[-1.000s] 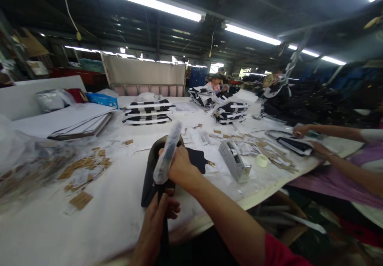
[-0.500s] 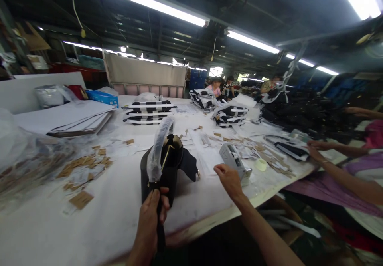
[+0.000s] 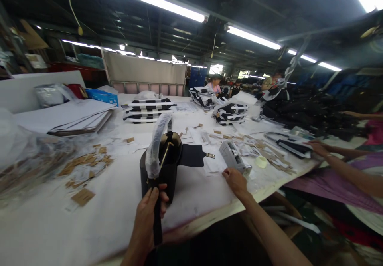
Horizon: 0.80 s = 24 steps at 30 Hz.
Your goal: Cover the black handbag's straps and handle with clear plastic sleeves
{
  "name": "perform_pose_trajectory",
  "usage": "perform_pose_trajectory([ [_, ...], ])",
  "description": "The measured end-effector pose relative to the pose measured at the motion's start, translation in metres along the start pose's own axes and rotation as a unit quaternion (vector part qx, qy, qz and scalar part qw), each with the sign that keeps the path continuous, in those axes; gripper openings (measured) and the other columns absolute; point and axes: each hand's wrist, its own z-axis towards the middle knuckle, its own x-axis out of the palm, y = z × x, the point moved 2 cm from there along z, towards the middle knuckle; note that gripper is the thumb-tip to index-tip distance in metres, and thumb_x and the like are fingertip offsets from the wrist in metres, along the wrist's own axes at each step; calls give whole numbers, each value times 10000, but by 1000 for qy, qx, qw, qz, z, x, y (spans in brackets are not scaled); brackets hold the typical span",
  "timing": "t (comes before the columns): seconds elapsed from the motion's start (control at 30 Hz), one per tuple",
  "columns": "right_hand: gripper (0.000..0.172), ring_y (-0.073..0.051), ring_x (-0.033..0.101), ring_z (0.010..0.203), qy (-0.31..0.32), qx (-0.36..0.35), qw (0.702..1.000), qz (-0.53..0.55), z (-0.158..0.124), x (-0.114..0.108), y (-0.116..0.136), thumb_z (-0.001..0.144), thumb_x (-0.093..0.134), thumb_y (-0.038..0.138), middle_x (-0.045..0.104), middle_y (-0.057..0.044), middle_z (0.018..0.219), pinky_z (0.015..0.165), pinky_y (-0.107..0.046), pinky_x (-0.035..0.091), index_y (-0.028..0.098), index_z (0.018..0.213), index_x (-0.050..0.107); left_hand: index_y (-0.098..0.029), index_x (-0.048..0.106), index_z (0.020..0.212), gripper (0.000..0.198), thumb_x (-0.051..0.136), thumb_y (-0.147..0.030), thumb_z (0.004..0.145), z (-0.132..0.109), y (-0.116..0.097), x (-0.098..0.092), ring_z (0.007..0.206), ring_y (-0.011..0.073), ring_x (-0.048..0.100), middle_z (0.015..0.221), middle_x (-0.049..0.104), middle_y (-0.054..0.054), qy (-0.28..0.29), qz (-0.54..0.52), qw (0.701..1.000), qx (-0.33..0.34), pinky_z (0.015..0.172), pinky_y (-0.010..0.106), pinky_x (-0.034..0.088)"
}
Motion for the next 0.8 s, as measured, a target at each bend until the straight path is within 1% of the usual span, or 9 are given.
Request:
perform_pose_trajectory([
  [0.13,207,-242,599,869,-40,40,983,173,-3,-26,10,787,555,365,669,-71,910,853,-396,434,194,786,671,-77,597,1093,730,778,-587,603,2,3,-6,575,126,542,773,669,62,9,-23,1000,-6,509,232,437],
  [0.2,260,-236,597,851,13,66,948,312,-20,-38,27,748,619,428,670,-77,907,835,-381,443,178,804,666,-80,596,1083,707,785,-567,608,3,7,-8,576,132,561,767,675,62,5,-31,999,-4,524,242,445],
  [0.33,332,-192,606,851,283,17,791,542,-82,-54,90,773,680,488,677,-82,946,798,-324,452,166,833,619,-100,596,988,553,732,-552,700,0,13,-7,733,188,653,873,704,110,15,-48,999,-1,682,298,511],
  [0.4,304,-180,611,821,421,-42,725,543,-115,-56,122,806,677,445,673,-85,887,768,-311,452,155,793,587,-110,586,990,486,685,-531,767,-4,13,-4,922,228,666,1042,695,153,47,-62,997,6,818,340,514],
  [0.47,305,-151,593,714,535,-80,685,488,-137,-50,147,812,680,432,653,-67,796,672,-278,441,146,800,577,-121,567,1022,429,643,-494,824,-9,12,-1,1047,246,641,1138,668,166,76,-74,994,15,911,368,488],
  [0.5,310,-131,571,658,567,-95,683,451,-143,-44,157,808,682,434,634,-49,747,621,-255,422,142,805,578,-124,555,1033,408,624,-480,847,-11,11,-1,1058,246,638,1136,668,166,89,-75,993,19,932,373,477],
  [0.57,324,-105,534,583,572,-113,713,390,-144,-31,172,796,677,446,588,-13,666,546,-221,384,143,784,565,-127,526,1067,399,579,-479,885,-15,9,-2,993,231,658,1080,683,158,115,-72,991,18,916,367,476],
  [0.7,344,-135,573,583,452,-119,817,337,-123,-13,196,779,627,495,596,-11,658,486,-227,418,166,757,527,-132,471,1156,502,586,-526,867,-21,0,-8,834,187,656,1010,669,119,172,-48,984,29,752,296,505],
  [0.8,321,-145,576,576,368,-123,867,312,-109,-14,210,785,593,485,608,-15,647,463,-232,426,165,803,569,-137,470,1174,548,692,-438,775,-21,-6,-12,675,129,606,944,633,66,164,48,984,46,537,204,465],
])
